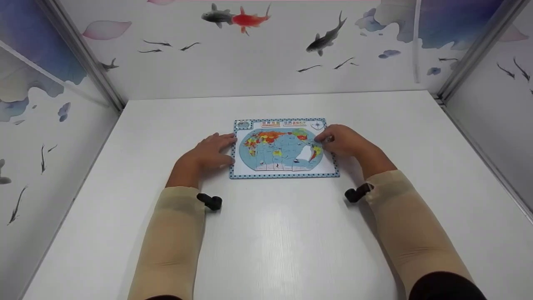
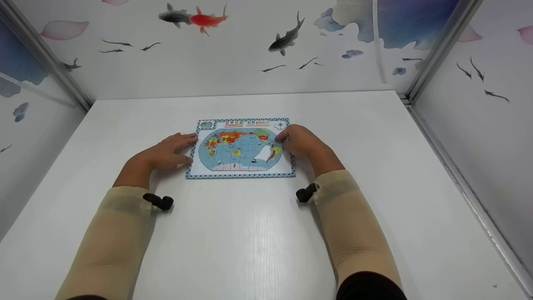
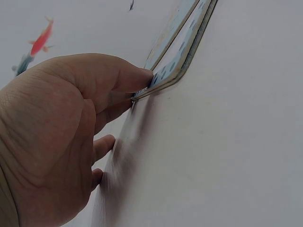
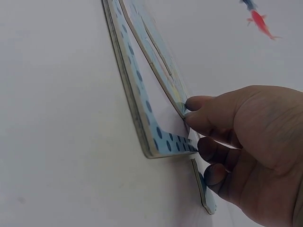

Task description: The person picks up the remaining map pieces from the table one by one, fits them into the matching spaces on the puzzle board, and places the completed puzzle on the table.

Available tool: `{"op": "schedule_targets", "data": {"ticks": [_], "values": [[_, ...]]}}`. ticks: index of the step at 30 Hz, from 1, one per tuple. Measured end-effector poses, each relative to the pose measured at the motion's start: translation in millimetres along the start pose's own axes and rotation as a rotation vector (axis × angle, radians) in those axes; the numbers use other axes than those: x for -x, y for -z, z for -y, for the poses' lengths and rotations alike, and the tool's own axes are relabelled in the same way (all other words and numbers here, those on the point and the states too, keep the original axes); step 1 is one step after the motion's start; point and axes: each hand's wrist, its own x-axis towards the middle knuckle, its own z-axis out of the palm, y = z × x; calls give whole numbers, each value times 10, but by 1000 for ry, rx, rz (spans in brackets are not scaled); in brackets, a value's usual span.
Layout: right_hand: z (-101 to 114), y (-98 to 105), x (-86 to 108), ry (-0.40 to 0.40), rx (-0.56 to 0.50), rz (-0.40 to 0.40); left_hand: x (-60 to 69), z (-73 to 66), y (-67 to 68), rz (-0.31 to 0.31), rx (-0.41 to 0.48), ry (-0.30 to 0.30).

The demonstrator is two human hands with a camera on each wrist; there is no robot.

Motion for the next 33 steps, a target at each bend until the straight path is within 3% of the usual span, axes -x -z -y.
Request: {"op": "schedule_targets", "data": {"ticks": [11,25,33], "values": [[-72,160,95,-43,8,-54,8,8,-7,-6,-14,-7],[-517,422,325,-59,45,-84,15,18,-10,-4,19,20],[-612,412,324,-53,29,-76,29,14,4,0,5,4]]}}
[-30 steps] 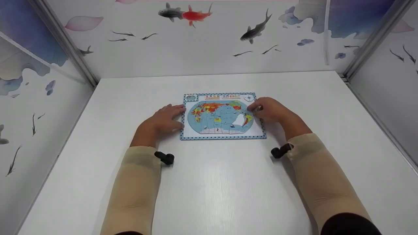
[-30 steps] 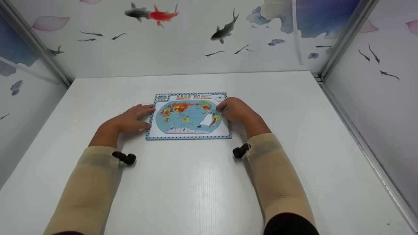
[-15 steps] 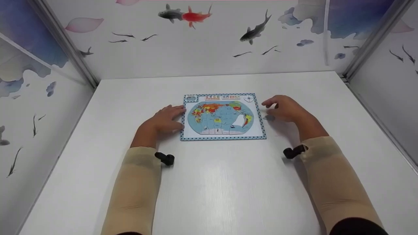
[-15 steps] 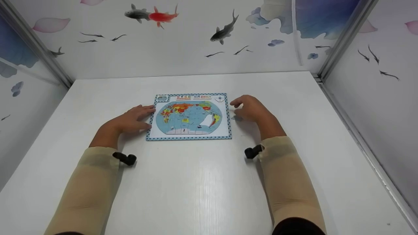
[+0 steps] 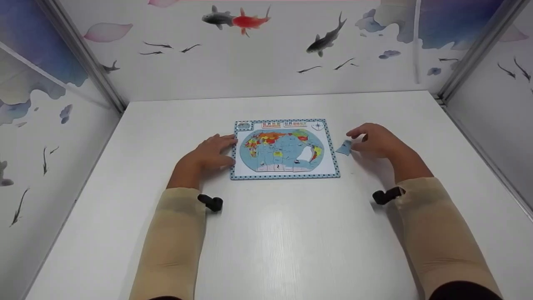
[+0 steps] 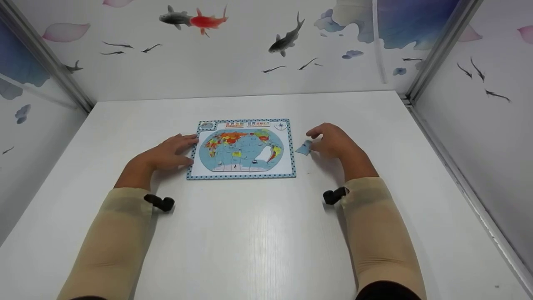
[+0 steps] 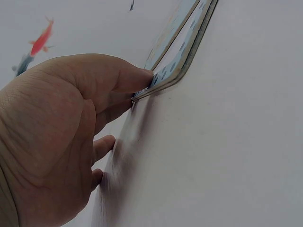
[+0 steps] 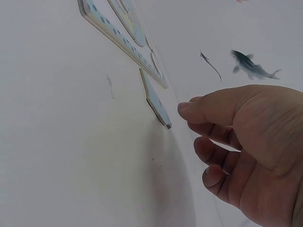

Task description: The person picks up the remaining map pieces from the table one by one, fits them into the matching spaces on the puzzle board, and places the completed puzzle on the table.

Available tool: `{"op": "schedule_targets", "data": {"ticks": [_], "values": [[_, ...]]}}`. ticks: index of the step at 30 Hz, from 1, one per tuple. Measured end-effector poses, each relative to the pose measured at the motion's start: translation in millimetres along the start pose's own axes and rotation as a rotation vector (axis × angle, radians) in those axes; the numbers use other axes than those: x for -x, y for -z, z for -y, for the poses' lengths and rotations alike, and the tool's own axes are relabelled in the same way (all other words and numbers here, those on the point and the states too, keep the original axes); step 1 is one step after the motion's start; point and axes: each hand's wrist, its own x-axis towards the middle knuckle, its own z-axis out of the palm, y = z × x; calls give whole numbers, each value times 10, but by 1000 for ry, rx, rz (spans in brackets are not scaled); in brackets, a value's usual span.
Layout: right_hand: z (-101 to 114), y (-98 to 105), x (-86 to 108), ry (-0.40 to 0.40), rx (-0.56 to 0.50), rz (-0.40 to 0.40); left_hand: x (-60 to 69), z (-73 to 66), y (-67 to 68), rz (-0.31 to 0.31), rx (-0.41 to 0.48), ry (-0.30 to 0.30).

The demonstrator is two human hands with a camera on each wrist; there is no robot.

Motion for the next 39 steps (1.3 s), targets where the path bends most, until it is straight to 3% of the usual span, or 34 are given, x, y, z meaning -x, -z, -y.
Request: {"op": "schedule_targets", "data": {"ticks": [8,17,27,39], "values": [[-4,-57,-17,-23,-9,33,-12,-4,-16,0,5,37],[-31,-122,-50,6,39,41,-21,2,-24,-5,-6,33],[3,-114,-43,-40,18,80,-12,20,-24,-12,13,9],[15,-133,-47,-37,-6,48,-5,9,-16,-2,-1,17]]}}
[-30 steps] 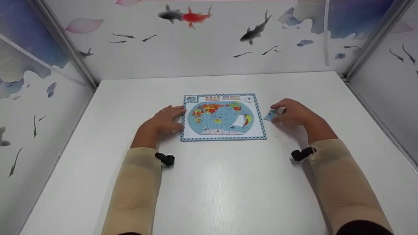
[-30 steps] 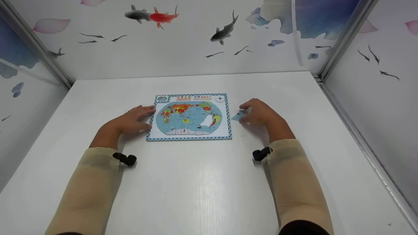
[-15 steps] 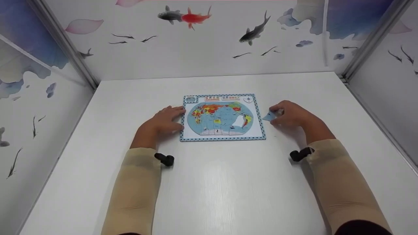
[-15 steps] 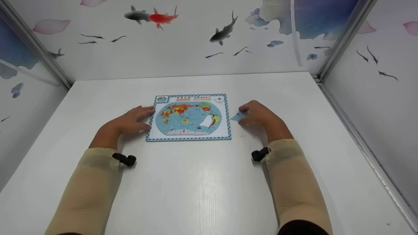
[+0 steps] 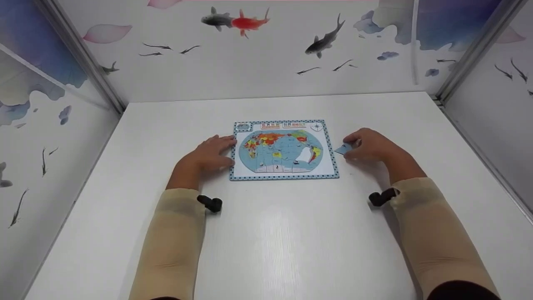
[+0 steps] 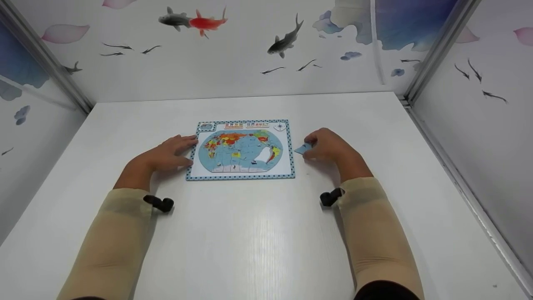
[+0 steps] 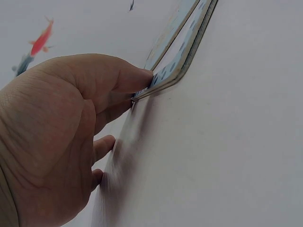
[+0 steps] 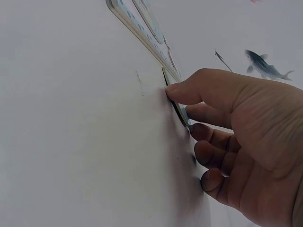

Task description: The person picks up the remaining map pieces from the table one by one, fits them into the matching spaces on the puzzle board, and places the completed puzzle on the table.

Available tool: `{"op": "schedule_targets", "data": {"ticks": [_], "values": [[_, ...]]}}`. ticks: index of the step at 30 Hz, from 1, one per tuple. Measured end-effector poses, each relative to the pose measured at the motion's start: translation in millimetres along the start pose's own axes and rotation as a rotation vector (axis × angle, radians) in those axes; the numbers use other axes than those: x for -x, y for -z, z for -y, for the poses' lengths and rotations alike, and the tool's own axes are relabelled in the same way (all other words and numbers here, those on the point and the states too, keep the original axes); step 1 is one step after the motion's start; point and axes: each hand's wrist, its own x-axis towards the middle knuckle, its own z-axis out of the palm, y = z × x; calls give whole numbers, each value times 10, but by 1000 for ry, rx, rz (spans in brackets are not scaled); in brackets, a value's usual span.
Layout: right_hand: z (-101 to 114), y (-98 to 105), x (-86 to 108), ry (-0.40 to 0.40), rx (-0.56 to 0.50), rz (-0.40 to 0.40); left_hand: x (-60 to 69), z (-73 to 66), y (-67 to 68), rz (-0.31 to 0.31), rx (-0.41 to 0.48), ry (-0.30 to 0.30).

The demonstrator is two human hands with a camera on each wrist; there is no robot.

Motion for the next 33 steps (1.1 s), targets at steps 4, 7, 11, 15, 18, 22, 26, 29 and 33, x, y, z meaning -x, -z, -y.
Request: {"op": "schedule_targets", "data": {"ticks": [4,7,11,15,18,22,26,29,33], "values": [[10,22,7,-4,2,-20,4,2,3,2,-3,6],[38,38,19,20,5,-35,6,-3,-1,0,3,13],[108,33,37,57,11,-48,9,-12,-7,-4,12,19],[185,15,59,88,14,-50,7,-11,-7,-4,16,17],[249,8,81,106,12,-48,3,-6,-3,1,16,12],[368,-4,114,110,7,-34,4,-8,2,8,8,6],[503,-24,130,127,20,-17,4,-16,-4,9,18,9],[612,-49,130,142,36,-10,1,-14,-11,4,27,14],[764,-98,111,164,37,-13,-1,-11,-21,-6,29,15]]}}
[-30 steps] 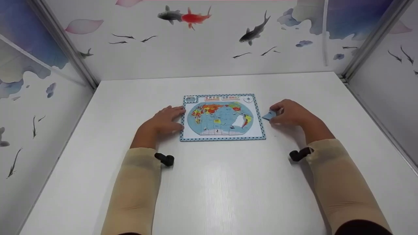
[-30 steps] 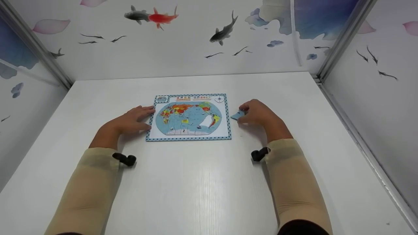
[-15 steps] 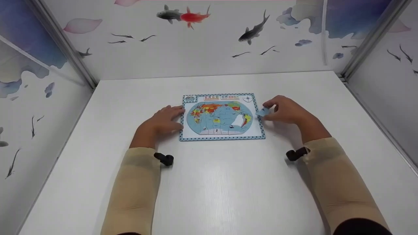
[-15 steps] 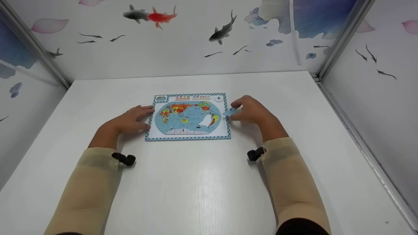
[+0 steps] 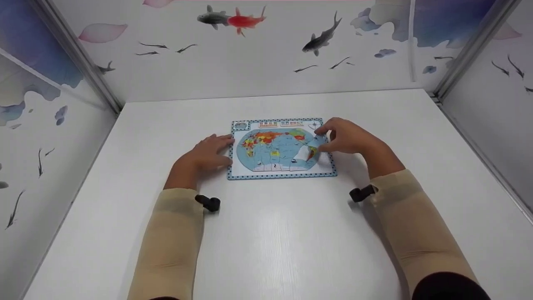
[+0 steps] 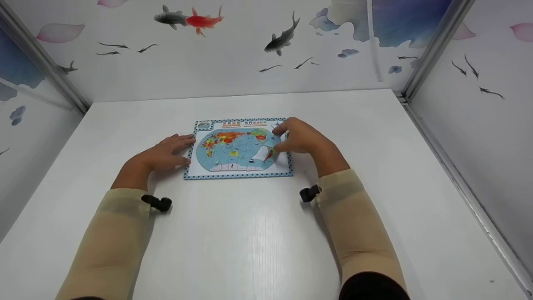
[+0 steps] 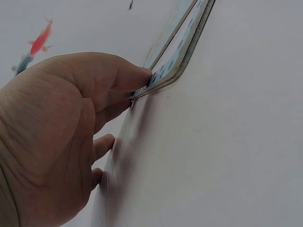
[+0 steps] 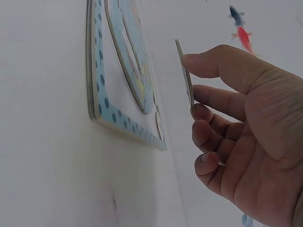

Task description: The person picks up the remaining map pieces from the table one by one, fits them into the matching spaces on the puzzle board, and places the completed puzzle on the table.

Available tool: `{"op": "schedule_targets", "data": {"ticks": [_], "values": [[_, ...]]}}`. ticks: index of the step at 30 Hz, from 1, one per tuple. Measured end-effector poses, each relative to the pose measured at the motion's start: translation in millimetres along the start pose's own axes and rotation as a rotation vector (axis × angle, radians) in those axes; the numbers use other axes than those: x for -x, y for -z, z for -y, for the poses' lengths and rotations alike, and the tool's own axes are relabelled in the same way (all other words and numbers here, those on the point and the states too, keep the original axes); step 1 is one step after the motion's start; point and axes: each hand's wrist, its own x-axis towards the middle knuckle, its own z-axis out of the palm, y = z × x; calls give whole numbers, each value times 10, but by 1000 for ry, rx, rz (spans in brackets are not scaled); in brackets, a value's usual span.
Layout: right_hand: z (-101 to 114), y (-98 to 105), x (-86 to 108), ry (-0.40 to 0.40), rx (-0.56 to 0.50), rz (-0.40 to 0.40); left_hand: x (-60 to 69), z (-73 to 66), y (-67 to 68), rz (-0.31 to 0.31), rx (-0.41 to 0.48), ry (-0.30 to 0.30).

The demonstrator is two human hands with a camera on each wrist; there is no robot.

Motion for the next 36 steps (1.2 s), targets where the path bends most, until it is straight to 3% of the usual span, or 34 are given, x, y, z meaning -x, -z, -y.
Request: {"op": "schedule_targets", "data": {"ticks": [9,20,28,36], "values": [[215,-109,-86,53,-14,-3,3,-5,5,-9,-5,11],[170,-271,-133,63,27,40,7,-3,20,8,-8,-4],[159,-330,-159,13,32,65,11,3,20,6,-13,-15],[155,-368,-163,33,52,72,-12,15,13,2,-28,-20]]}}
